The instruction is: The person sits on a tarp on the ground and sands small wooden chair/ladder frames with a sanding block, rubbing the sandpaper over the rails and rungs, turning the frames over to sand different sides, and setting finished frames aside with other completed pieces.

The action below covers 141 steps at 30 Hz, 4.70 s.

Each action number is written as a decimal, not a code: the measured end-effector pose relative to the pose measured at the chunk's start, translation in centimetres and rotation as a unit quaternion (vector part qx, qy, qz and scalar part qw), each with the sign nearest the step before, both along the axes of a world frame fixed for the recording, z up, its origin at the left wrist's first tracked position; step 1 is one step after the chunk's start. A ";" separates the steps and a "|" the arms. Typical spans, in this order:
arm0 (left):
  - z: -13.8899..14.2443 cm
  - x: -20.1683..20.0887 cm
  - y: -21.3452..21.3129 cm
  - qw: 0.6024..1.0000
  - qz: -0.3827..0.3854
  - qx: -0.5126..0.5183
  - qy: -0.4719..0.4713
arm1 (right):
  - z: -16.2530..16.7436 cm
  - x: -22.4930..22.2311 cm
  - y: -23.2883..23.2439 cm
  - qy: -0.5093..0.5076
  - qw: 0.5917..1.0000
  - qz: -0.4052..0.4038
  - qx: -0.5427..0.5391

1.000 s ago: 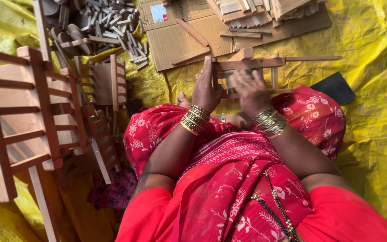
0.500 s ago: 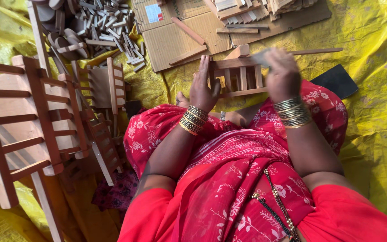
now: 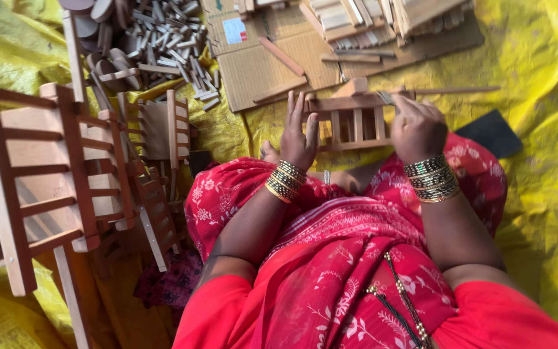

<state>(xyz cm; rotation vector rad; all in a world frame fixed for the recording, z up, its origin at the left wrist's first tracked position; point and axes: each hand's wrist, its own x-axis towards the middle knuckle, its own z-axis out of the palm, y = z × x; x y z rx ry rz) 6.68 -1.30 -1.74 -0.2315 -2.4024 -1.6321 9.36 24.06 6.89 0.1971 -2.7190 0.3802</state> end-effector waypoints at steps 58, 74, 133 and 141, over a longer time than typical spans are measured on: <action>0.6 -1.0 2.1 0.900 -0.022 -0.418 0.120 | -9.3 -7.6 8.2 -0.109 0.966 -0.109 -0.208; 4.1 0.0 1.1 0.888 -0.171 -0.421 0.066 | -11.5 -7.7 8.8 -0.076 0.965 -0.106 -0.229; 5.0 -8.7 0.7 0.859 -0.201 -0.470 0.032 | -8.2 -12.0 15.2 -0.130 0.852 -0.202 -0.465; 5.7 -10.2 1.0 0.863 -0.207 -0.460 0.014 | -8.0 -12.5 12.6 -0.267 0.863 -0.092 -0.418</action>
